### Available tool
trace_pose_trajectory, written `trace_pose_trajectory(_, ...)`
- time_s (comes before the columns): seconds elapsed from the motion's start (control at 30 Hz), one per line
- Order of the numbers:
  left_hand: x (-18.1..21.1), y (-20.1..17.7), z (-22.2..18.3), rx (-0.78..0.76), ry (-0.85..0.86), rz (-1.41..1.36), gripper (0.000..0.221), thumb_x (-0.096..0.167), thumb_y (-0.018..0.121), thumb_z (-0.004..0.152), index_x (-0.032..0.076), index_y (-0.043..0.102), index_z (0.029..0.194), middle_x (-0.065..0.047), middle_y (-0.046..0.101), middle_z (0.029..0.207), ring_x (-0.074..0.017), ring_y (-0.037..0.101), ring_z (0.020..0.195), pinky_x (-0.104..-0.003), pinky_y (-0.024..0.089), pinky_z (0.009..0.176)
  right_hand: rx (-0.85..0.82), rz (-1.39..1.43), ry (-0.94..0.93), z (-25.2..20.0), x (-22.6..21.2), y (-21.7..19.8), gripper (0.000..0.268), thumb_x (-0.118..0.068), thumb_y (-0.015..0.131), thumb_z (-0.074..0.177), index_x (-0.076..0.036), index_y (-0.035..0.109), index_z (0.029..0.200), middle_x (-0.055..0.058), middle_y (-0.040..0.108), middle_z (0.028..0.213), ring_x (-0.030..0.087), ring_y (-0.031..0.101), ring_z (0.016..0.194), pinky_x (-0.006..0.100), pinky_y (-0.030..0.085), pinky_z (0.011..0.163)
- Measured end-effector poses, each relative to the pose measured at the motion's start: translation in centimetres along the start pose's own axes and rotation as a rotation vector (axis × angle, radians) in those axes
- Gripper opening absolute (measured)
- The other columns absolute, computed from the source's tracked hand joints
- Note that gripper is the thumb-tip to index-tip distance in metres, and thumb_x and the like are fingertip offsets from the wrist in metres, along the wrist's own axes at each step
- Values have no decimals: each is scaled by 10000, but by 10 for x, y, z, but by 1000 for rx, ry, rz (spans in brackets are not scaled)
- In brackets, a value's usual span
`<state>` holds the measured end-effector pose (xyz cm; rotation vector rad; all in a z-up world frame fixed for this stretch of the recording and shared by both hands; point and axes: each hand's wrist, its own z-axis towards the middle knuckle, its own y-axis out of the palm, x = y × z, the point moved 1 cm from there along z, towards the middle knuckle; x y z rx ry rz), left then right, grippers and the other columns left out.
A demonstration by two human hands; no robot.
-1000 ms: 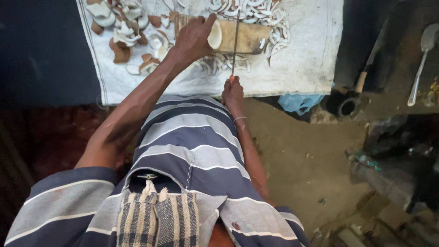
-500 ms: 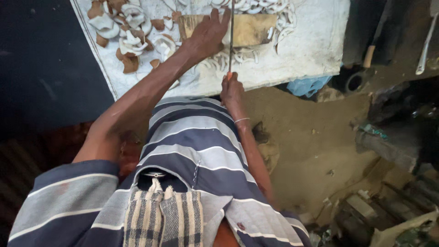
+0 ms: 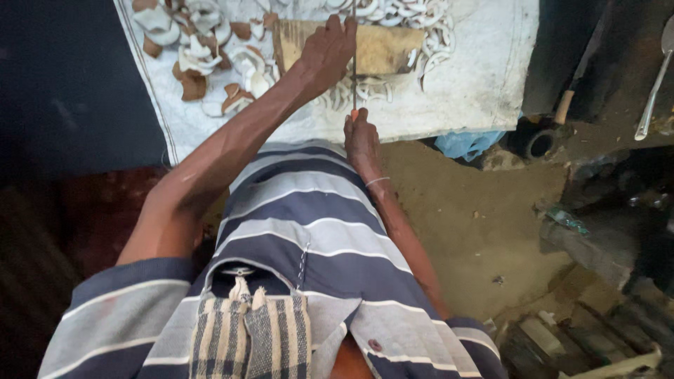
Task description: The person uses a knife to slice coconut meat into smaller pieces on a wooden block, handling the coconut pieces by hand and moving them aside on a cloth-covered surface.
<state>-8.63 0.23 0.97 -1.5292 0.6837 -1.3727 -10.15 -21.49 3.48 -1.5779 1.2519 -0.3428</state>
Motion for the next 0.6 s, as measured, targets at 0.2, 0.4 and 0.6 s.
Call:
trace_pose_trajectory(0.2, 13, 6, -4, 7, -38, 82, 849, 193, 901, 675, -126, 468, 1331, -258, 593, 1042, -359, 703, 825, -389, 598, 565, 122, -11, -103, 23, 5, 12, 263, -265, 512, 1077, -5, 499, 1115, 304, 683, 752, 510, 674, 719, 593, 485, 580)
trace_pose_trajectory(0.4, 8, -3, -10, 25, -15, 76, 786, 84, 878, 729, -91, 467, 1375, -254, 587, 1133, -387, 692, 915, -408, 601, 660, -163, 434, 206, 69, -27, -10, 365, -333, 377, 1100, 15, 473, 1046, 239, 647, 689, 410, 664, 536, 482, 503, 432)
trace_pose_trajectory(0.6, 13, -19, -4, -55, -50, -53, 927, 130, 928, 615, -140, 422, 1343, -306, 568, 1131, -440, 685, 896, -452, 600, 652, 25, 157, -69, 20, -8, -16, 301, -285, 463, 1099, 8, 513, 1048, 274, 664, 681, 467, 671, 619, 552, 467, 511)
